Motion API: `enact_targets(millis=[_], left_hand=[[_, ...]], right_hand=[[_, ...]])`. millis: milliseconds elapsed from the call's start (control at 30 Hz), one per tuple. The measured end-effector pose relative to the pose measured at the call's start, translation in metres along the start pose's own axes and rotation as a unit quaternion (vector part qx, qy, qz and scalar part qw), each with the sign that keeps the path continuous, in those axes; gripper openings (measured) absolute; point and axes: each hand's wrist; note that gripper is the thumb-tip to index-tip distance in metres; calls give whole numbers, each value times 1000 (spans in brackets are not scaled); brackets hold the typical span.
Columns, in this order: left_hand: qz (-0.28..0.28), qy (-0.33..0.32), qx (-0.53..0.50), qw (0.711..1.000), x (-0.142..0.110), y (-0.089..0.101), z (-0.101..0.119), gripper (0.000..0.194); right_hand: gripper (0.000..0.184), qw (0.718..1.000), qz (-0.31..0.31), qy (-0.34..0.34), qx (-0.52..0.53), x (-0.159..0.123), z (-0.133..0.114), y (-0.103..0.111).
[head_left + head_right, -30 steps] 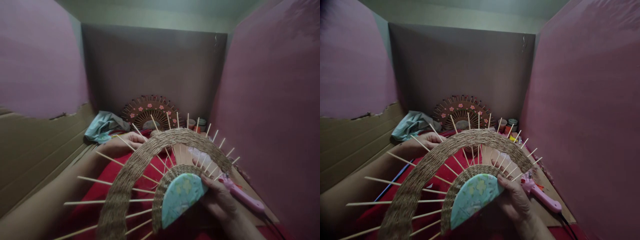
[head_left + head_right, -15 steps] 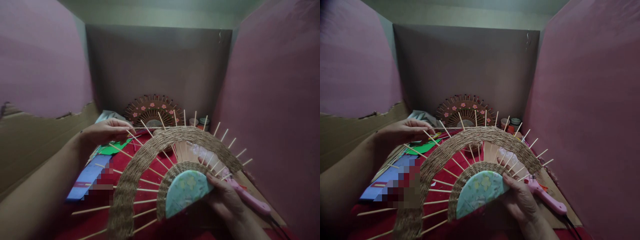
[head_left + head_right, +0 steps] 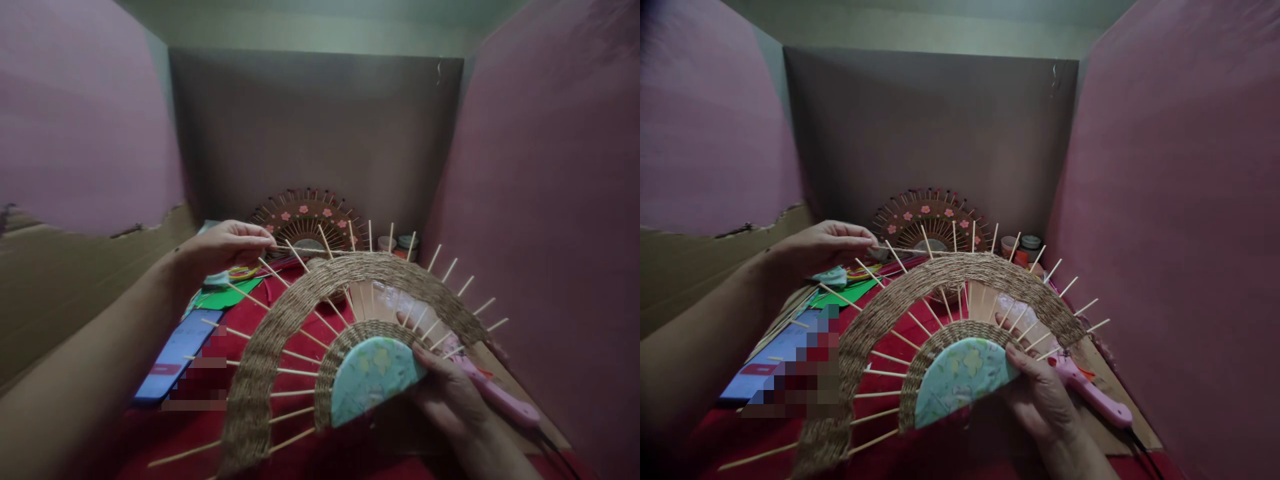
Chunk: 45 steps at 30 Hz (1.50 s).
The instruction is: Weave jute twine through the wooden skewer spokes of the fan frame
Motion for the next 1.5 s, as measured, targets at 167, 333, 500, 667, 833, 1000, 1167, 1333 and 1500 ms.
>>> enact_targets(millis=[167, 333, 500, 667, 833, 1000, 1167, 1333, 1500], left_hand=[[-17, 16, -28, 999, 9, -2, 6, 14], [-18, -13, -4, 1000, 9, -7, 6, 15], [-35, 7, 83, 996, 6, -1, 3, 18], [-71, 46, 114, 990, 7, 5, -7, 17], [-193, 56, 100, 975, 10, -14, -29, 15], [-280, 47, 24, 959, 11, -42, -46, 18], [-236, 40, -20, 971, 11, -53, -54, 16], [-205, 61, -18, 977, 10, -57, -54, 12], [-211, 33, -45, 976, 4, -52, -47, 19]], right_hand=[[49, 1000, 6, -4, 2, -1, 0, 0], [45, 1000, -1, -1, 8, 0, -1, -2], [51, 1000, -2, -7, 23, 0, -1, -3], [42, 1000, -3, -2, 12, 0, 0, 2], [43, 1000, -8, 6, 9, 1, 1, 2], [57, 1000, -22, 9, -6, 1, 0, -2], [59, 1000, -10, 3, 7, 1, -1, 1], [63, 1000, 0, 13, 28, 2, -1, 0], [64, 998, 27, 25, 50, 2, -1, -4]])
Point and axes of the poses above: each hand's wrist, its own x-axis towards the middle knuckle, its own y-axis out of the back of the hand, z = x × y, and after that the axes turned 15 degrees about -z, right-handed
